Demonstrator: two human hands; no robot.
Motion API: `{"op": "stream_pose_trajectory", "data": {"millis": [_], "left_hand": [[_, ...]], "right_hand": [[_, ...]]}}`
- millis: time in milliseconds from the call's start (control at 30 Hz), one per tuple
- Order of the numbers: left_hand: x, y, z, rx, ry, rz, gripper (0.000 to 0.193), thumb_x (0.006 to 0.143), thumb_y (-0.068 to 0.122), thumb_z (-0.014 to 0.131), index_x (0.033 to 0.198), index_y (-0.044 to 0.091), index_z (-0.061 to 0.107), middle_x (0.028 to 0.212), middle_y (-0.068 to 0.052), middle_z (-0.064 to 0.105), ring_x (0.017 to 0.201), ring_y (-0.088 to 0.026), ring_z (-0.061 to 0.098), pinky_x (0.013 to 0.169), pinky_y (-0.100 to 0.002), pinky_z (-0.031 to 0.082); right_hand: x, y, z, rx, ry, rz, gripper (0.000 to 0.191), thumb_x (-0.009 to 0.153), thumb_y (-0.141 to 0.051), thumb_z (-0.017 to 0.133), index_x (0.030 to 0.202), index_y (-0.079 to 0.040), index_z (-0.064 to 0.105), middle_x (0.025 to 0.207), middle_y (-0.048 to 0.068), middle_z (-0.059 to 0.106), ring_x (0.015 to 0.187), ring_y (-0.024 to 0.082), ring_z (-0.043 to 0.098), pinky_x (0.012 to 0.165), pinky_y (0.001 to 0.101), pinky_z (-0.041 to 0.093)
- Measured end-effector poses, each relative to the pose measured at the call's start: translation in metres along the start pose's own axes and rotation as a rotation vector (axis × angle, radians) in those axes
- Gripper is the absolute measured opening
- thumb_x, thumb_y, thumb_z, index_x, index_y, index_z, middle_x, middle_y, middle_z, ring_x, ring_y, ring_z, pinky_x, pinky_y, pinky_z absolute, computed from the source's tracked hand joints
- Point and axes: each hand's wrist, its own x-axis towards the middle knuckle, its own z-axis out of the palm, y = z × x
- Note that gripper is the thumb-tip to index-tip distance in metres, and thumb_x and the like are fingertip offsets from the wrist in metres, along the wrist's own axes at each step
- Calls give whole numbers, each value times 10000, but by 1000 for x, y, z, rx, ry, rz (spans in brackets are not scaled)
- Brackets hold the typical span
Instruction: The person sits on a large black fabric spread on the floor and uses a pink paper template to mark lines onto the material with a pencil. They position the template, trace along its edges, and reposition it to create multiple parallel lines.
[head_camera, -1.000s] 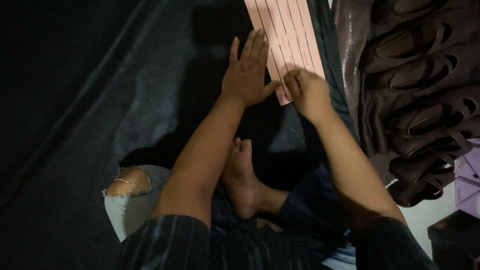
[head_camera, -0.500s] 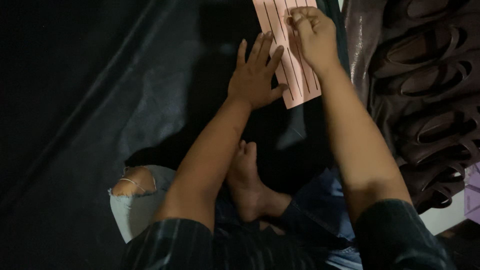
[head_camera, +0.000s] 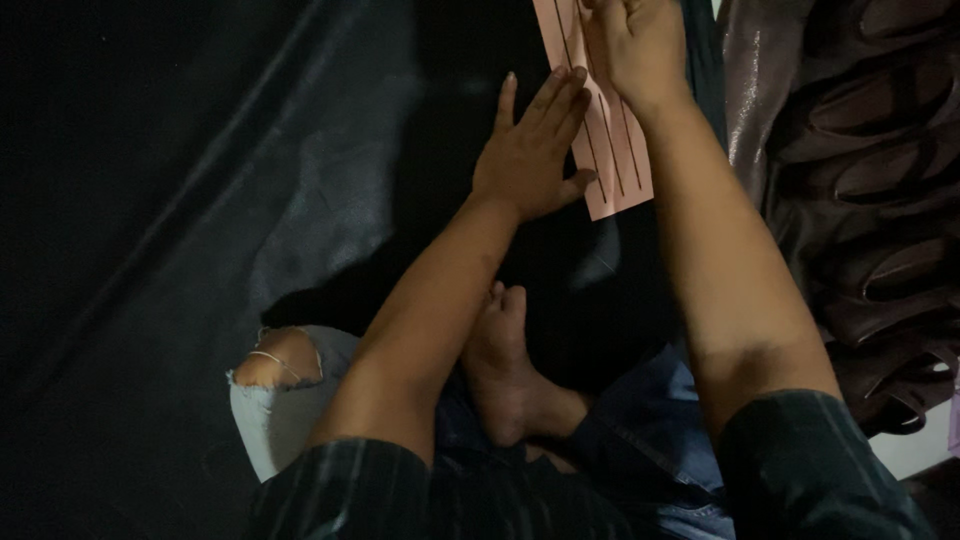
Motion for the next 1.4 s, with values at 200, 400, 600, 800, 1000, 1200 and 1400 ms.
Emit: {"op": "stream_pose_trajectory", "data": {"millis": [200,400,600,800,1000,1200,1400], "left_hand": [[0,0,0,-25,-93,-24,922,940,665,524,1637,170,180,1727,0,61,1584,-146,25,1290,-552,-25],[-2,1,3,-43,-42,-8,928,926,651,537,1629,180,158,1711,-1,85,1568,-137,31,1268,-559,-39],[1,4,1,23,-54,-50,935,926,641,552,1641,168,179,1718,-21,70,1576,-155,34,1270,-557,-28],[-3,-3,-3,-34,-45,17,905,942,642,545,1628,160,204,1722,-19,68,1577,-172,25,1275,-567,-4],[-1,1,1,-43,-72,-26,935,921,639,554,1643,181,177,1715,-1,49,1574,-146,24,1281,-549,-29],[0,1,10,-9,-10,4,929,934,687,504,1642,172,192,1719,-7,81,1578,-149,24,1271,-565,-38],[0,1,13,-37,28,-2,937,879,764,502,1616,243,250,1703,-2,95,1568,-149,52,1273,-555,-46]], "right_hand": [[-17,-9,-19,-239,-25,-110,221,1058,-87,561,1107,-15,765,986,150,777,873,262,754,799,365,582],[-66,-18,-35,-252,-100,95,209,1056,-159,615,1097,-1,746,960,148,772,873,261,760,800,369,583],[-30,-6,-18,-180,-16,-79,184,1084,-91,571,1052,20,715,879,149,732,780,246,736,727,359,571],[9,2,4,-119,-53,74,323,1179,-181,599,954,23,710,744,131,661,643,223,628,606,378,489],[-43,-5,-22,112,-1,-4,245,1118,-125,560,1189,39,727,1075,111,765,1003,178,735,897,305,577],[-102,-4,-35,308,48,252,237,1112,-152,593,1137,48,718,1098,108,763,1019,155,729,930,284,577],[-108,1,-26,621,69,326,199,1080,-104,585,1173,50,671,1164,100,741,1073,142,718,1005,281,586]]}}
